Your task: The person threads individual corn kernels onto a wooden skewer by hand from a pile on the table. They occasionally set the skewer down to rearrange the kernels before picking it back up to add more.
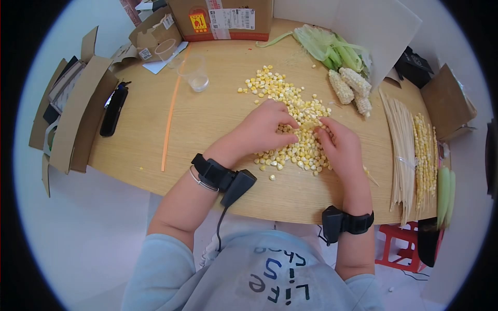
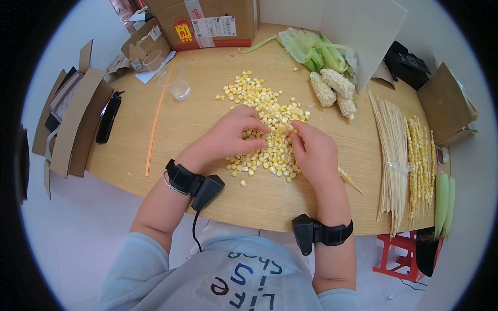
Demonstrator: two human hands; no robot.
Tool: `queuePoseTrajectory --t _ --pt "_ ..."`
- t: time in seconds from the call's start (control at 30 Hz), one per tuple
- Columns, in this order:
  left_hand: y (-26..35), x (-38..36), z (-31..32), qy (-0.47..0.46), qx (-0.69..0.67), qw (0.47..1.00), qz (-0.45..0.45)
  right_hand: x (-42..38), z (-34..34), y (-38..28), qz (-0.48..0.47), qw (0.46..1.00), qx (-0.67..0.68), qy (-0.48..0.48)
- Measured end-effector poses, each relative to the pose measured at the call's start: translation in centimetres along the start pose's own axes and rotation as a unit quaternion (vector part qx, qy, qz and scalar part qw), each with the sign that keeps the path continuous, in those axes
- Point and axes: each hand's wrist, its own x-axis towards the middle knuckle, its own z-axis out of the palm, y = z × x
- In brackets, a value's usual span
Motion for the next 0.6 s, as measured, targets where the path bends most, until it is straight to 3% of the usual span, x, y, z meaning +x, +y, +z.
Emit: queuePoseTrajectory --t 0.33,0.4,0.5,0.6 --pt "-0.1 0.1 0.3 -0.021 -0.001 0.999 -0.037 -0.2 -0.6 -0.4 -0.045 0.995 -0.064 0.055" --pt "-0.3 0.3 0.2 -0.028 -0.005 0.996 -0.081 -0.2 -0.6 -0.5 -0.037 0.996 -0.059 0.059" --pt "-1.0 0.1 1.0 0.053 0.012 0.998 -0.015 -0.3 -0.7 -0.7 -0.016 0.996 -0.054 0.065" --pt "-0.5 -0.1 1.5 0.037 0.048 0.998 -0.019 -0.2 -0.7 -0.7 0.008 0.997 -0.048 0.062"
